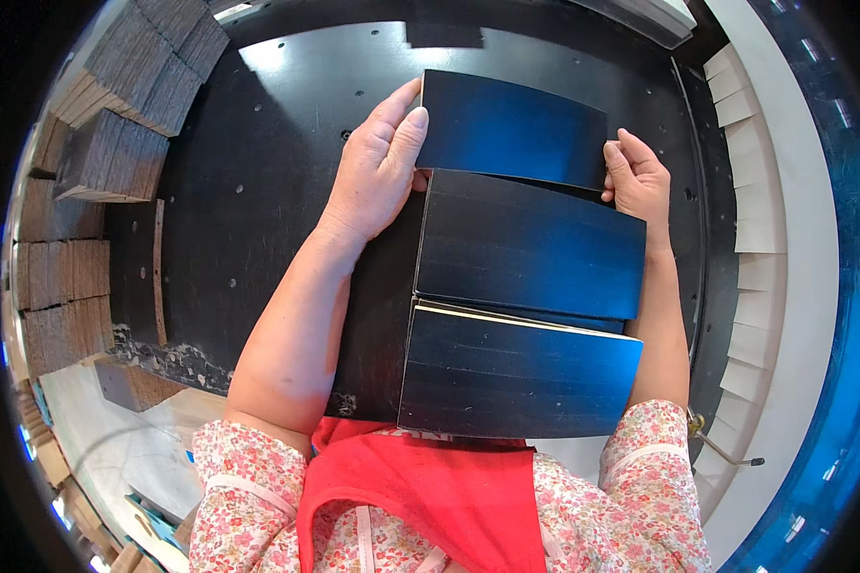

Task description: The person picks up wooden panels from a stack, places them on a work surface, and turns them over while using a blow-gun tool to clean the surfaces.

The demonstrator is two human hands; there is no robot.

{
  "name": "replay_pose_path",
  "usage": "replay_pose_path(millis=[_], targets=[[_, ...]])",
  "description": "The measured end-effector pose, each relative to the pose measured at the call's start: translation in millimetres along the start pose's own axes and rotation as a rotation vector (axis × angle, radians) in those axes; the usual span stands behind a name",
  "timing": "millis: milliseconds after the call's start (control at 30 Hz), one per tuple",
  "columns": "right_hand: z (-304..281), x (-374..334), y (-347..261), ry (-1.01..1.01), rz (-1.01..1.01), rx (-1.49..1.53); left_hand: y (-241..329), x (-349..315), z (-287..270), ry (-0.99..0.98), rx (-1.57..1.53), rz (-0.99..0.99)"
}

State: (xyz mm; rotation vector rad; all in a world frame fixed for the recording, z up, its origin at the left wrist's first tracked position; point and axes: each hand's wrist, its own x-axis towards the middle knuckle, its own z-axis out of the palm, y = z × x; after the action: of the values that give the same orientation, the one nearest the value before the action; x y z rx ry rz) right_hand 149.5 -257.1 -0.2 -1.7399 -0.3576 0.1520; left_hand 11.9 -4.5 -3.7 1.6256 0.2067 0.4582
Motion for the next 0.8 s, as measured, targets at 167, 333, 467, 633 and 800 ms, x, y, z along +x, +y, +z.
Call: replay_pose_path(millis=[167,333,467,633,800], targets=[[-2,1,4,-0.007,0.011,0.017,4,0,-2,-0.013,-0.05,-0.025],[-3,3,7,-0.001,0.011,0.039,5,-2,-3,-0.012,-0.028,-0.045],[-5,1,3,-0.025,0.03,0.026,13,-3,-5,-0.047,-0.049,-0.131],[-5,2,5,-0.053,-0.018,0.053,15,-2,-5,-0.046,-0.051,-0.132],[-8,3,8,-0.067,-0.032,0.053,16,-4,-2,-0.038,-0.022,-0.069]])
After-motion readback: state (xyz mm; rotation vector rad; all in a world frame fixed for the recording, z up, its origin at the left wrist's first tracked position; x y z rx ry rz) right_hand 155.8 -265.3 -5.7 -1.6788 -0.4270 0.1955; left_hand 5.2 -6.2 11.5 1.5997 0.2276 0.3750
